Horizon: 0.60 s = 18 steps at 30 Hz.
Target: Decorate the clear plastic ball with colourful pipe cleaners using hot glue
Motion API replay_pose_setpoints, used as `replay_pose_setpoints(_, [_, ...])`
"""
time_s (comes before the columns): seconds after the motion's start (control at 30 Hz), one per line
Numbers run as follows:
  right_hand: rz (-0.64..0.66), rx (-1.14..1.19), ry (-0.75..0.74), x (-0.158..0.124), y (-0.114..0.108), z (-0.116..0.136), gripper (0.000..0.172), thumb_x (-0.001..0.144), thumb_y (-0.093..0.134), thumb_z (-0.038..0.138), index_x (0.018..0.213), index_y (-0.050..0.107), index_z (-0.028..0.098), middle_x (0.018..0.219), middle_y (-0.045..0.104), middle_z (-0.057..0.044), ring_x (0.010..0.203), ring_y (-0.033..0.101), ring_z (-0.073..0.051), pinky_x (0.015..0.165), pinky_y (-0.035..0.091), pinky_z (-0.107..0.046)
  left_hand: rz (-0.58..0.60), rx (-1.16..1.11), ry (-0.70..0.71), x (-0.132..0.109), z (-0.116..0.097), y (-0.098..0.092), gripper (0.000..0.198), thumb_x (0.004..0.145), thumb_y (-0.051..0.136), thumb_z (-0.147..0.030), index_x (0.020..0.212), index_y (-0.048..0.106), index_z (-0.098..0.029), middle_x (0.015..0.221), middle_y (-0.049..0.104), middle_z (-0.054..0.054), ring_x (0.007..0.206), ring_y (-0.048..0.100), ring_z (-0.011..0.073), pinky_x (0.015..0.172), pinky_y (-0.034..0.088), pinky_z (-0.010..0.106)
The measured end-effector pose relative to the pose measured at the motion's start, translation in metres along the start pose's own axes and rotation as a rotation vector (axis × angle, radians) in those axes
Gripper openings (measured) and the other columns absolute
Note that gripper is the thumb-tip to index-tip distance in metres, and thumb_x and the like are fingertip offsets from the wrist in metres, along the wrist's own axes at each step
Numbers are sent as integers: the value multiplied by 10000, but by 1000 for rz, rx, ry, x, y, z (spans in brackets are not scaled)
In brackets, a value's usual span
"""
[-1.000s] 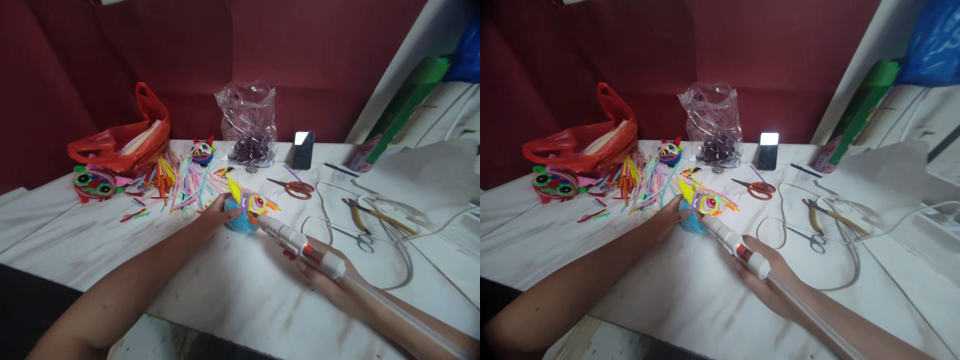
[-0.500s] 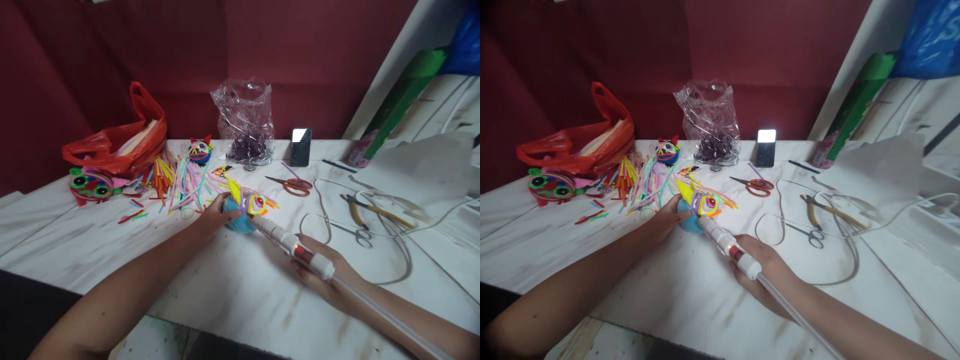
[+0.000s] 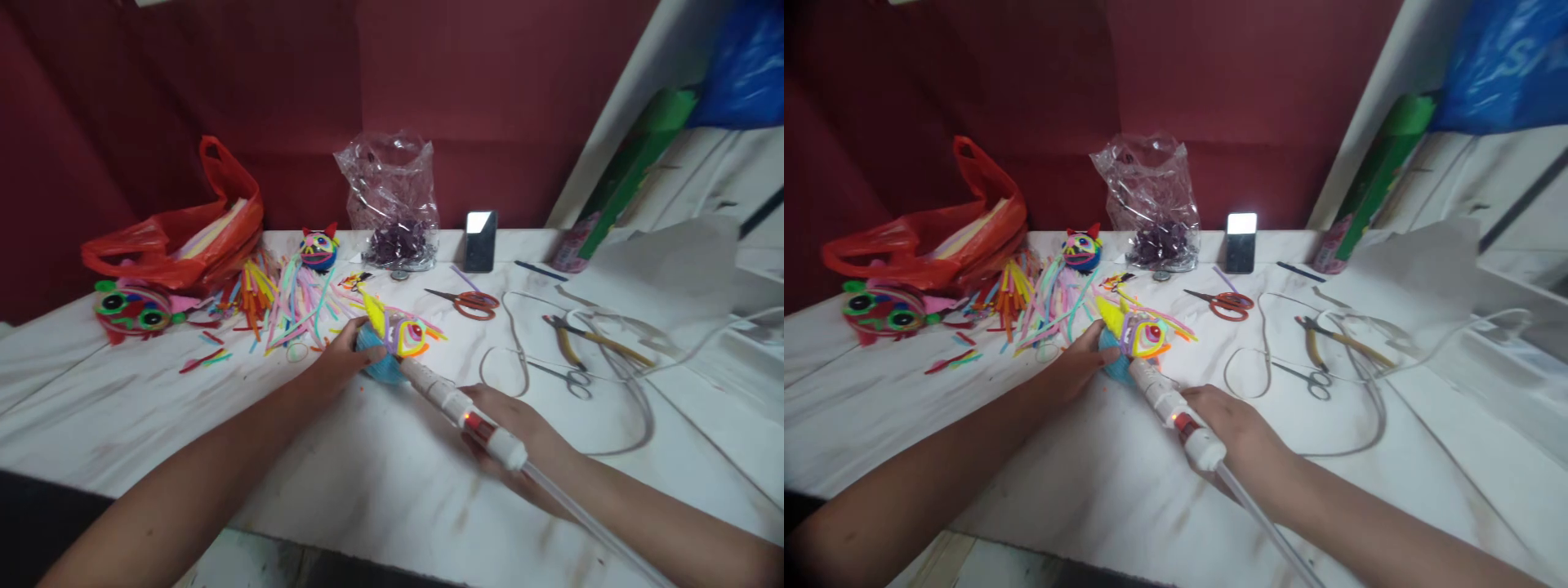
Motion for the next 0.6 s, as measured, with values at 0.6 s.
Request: replay_pose_setpoints(0.6, [-50, 11, -111, 0, -11, 10, 242, 881, 518, 247, 1117, 512, 191, 1063, 678, -121, 983, 651, -201, 816, 553, -318, 39, -113, -9, 0, -1, 1, 688, 633, 813, -322, 1247, 516, -231, 1154, 694, 62, 1032, 665, 288, 794, 553, 322])
Point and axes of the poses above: each hand's wrist, its own x-axis towards the middle knuckle, its own y-axis out of the palm, z = x × y, the point moved 5 cm from there along x, towards the middle knuckle
